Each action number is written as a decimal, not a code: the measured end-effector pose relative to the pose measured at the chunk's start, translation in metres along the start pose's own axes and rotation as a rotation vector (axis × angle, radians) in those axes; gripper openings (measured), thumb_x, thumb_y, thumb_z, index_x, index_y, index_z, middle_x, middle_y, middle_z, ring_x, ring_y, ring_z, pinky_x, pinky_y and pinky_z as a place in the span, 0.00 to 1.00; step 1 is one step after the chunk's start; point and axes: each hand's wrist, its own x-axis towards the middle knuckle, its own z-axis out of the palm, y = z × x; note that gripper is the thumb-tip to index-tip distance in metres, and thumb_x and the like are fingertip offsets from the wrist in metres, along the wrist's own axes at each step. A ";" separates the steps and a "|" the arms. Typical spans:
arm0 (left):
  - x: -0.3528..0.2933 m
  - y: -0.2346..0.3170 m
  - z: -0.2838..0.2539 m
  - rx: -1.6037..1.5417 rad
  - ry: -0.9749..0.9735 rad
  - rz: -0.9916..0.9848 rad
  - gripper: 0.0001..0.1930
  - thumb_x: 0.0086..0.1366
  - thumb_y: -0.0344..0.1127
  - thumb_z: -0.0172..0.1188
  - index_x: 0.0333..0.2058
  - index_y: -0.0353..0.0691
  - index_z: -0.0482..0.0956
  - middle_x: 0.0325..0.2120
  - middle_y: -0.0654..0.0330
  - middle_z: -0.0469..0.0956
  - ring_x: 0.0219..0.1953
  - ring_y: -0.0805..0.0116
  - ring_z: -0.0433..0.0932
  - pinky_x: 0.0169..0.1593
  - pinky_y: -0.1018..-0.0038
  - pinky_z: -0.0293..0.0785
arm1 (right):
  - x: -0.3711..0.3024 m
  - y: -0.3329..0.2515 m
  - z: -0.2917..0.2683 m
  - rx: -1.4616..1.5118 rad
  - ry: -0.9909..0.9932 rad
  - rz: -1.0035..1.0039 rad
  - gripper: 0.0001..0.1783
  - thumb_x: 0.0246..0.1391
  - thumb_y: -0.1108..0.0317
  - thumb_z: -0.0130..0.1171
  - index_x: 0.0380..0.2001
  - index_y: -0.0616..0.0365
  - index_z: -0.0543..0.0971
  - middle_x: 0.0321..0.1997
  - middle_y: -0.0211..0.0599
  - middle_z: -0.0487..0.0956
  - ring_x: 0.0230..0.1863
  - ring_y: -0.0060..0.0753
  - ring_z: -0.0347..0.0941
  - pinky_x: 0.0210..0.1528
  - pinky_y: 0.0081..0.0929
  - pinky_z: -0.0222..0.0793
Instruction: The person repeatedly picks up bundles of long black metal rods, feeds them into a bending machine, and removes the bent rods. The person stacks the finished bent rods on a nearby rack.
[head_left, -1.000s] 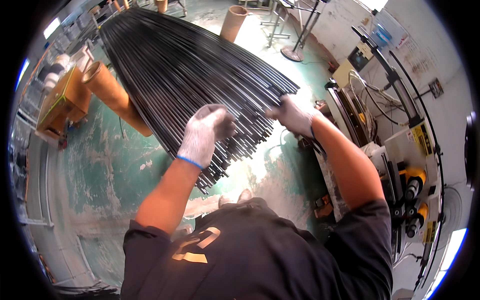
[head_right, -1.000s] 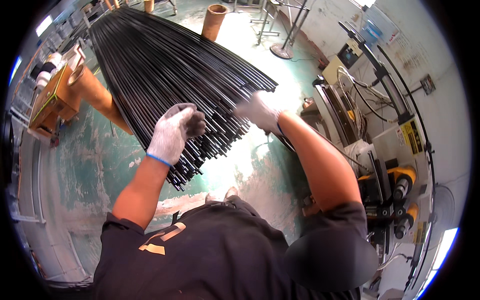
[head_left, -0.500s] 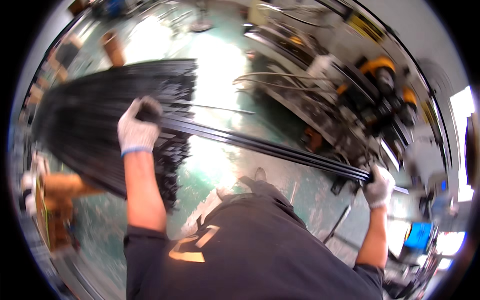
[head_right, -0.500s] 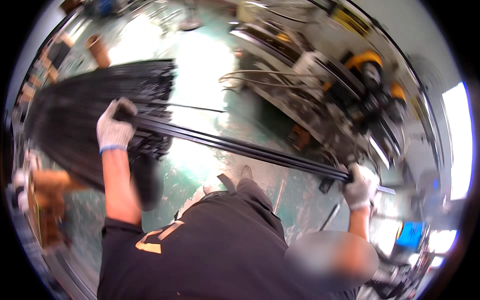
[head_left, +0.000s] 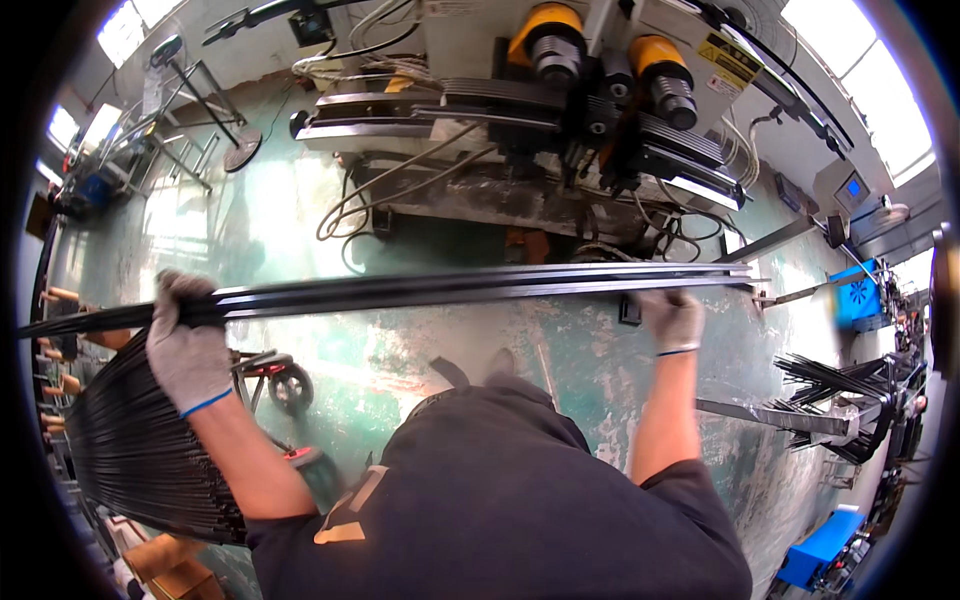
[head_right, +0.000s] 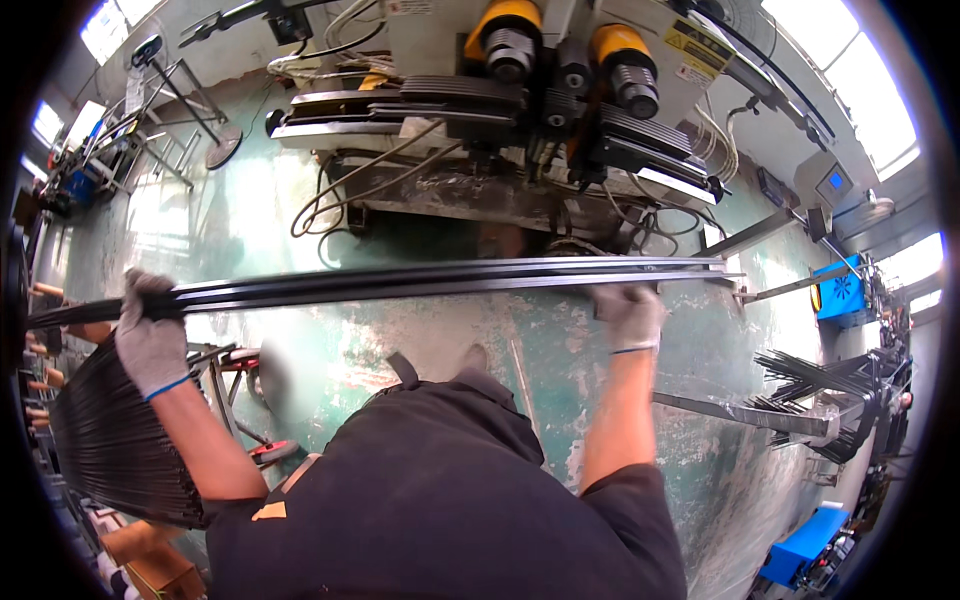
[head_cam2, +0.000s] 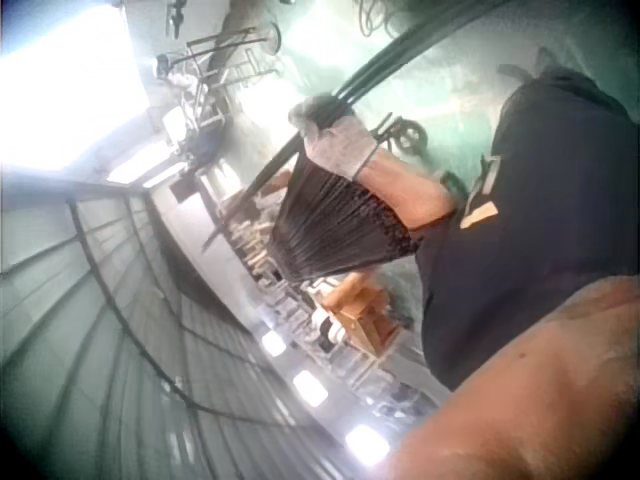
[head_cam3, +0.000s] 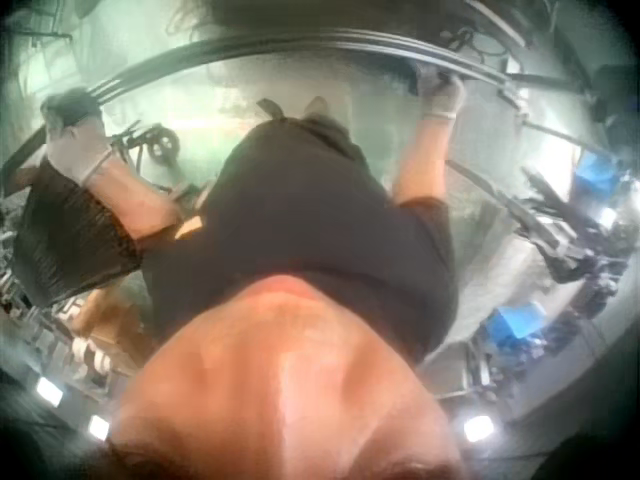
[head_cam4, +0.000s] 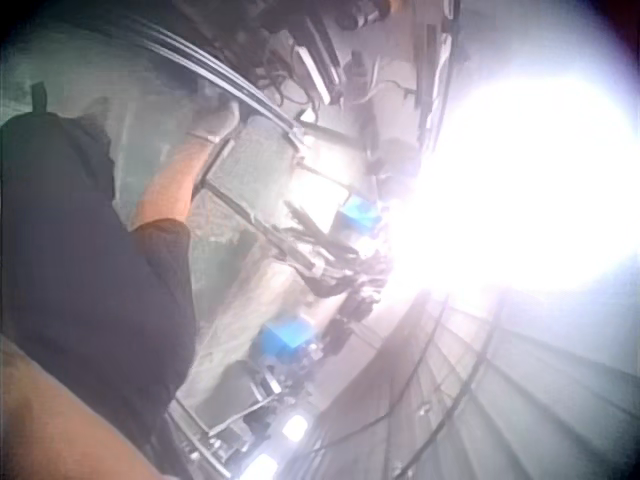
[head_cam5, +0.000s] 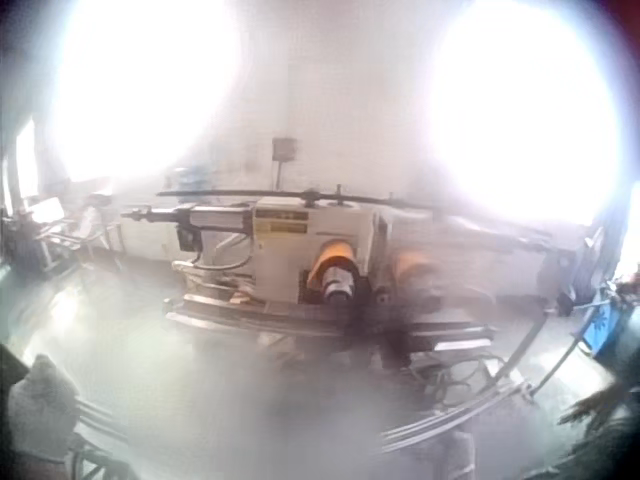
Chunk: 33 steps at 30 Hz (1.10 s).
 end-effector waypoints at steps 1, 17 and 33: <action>0.013 -0.038 0.018 -0.034 -0.019 -0.067 0.08 0.70 0.27 0.61 0.44 0.29 0.77 0.37 0.55 0.79 0.41 0.63 0.79 0.55 0.67 0.77 | -0.020 0.013 0.050 0.165 -0.212 0.046 0.28 0.54 0.73 0.50 0.59 0.72 0.71 0.57 0.53 0.78 0.58 0.52 0.76 0.64 0.52 0.70; 0.234 -0.136 -0.007 0.076 -0.116 -0.258 0.16 0.70 0.26 0.55 0.53 0.25 0.76 0.50 0.45 0.80 0.60 0.48 0.75 0.75 0.50 0.61 | 0.139 -0.032 0.124 0.170 0.381 -0.238 0.15 0.64 0.57 0.65 0.42 0.57 0.80 0.37 0.33 0.84 0.40 0.32 0.82 0.45 0.31 0.81; 0.428 -0.342 -0.043 0.181 0.251 -0.519 0.13 0.78 0.33 0.49 0.44 0.28 0.78 0.45 0.46 0.81 0.50 0.50 0.80 0.61 0.52 0.78 | 0.289 0.018 0.196 0.143 0.093 -0.229 0.15 0.69 0.63 0.51 0.50 0.59 0.79 0.50 0.44 0.82 0.52 0.43 0.79 0.57 0.41 0.75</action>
